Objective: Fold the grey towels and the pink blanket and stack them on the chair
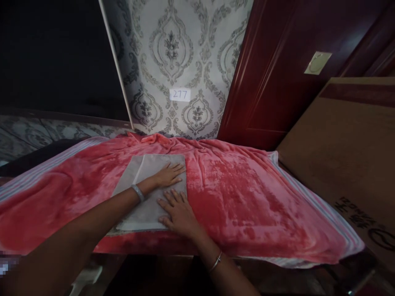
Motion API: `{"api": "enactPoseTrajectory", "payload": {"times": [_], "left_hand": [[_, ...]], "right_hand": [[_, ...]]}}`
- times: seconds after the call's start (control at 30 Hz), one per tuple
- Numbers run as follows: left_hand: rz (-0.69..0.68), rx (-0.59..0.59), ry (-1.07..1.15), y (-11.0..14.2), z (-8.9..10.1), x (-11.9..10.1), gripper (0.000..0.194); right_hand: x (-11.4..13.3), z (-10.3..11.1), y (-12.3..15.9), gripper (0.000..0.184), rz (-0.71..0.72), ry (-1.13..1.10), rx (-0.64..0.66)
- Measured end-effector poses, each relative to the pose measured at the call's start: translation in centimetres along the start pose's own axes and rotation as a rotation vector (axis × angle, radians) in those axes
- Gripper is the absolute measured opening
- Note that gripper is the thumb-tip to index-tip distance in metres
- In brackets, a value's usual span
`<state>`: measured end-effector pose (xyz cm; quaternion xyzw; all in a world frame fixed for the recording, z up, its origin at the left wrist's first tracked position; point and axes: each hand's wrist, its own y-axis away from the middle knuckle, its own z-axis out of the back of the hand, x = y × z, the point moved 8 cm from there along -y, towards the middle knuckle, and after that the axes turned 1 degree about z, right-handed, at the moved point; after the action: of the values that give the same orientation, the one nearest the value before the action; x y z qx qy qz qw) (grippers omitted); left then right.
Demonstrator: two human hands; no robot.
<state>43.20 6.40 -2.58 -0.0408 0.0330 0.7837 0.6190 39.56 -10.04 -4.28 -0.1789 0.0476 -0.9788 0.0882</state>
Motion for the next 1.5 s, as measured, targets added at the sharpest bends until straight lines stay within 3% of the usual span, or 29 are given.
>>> {"api": "enactPoseTrajectory", "payload": {"times": [0.33,0.7,0.9,0.97,1.07,1.17,1.37,1.5], "left_hand": [[0.281,-0.013,0.052,-3.4,0.9,6.5,0.073],[0.257,-0.074,0.059,-3.6,0.5,6.3,0.071],[0.286,-0.158,0.06,-2.8,1.9,5.4,0.064],[0.276,-0.128,0.071,-2.4,1.8,4.8,0.066],[0.145,-0.058,0.072,-1.3,0.9,2.7,0.068],[0.013,-0.033,0.067,0.9,-0.2,0.3,0.063],[-0.079,0.003,0.111,7.2,-1.4,-3.1,0.058],[-0.079,-0.018,0.1,11.2,-1.8,-5.5,0.06]], "right_hand": [[-0.5,-0.4,0.1,0.066,0.006,-0.095,0.017],[-0.4,-0.3,0.1,0.064,-0.004,-0.076,-0.01],[-0.5,-0.1,0.0,0.062,-0.021,-0.035,-0.018],[-0.7,-0.2,-0.1,0.062,-0.02,-0.031,-0.017],[-1.1,-0.4,-0.2,0.061,-0.009,-0.044,-0.053],[-1.5,-0.3,0.0,0.055,0.028,-0.092,-0.166],[-1.8,1.6,1.7,0.038,0.097,-0.282,-0.537],[-1.7,2.3,2.6,0.038,0.06,-0.319,-0.614]]}}
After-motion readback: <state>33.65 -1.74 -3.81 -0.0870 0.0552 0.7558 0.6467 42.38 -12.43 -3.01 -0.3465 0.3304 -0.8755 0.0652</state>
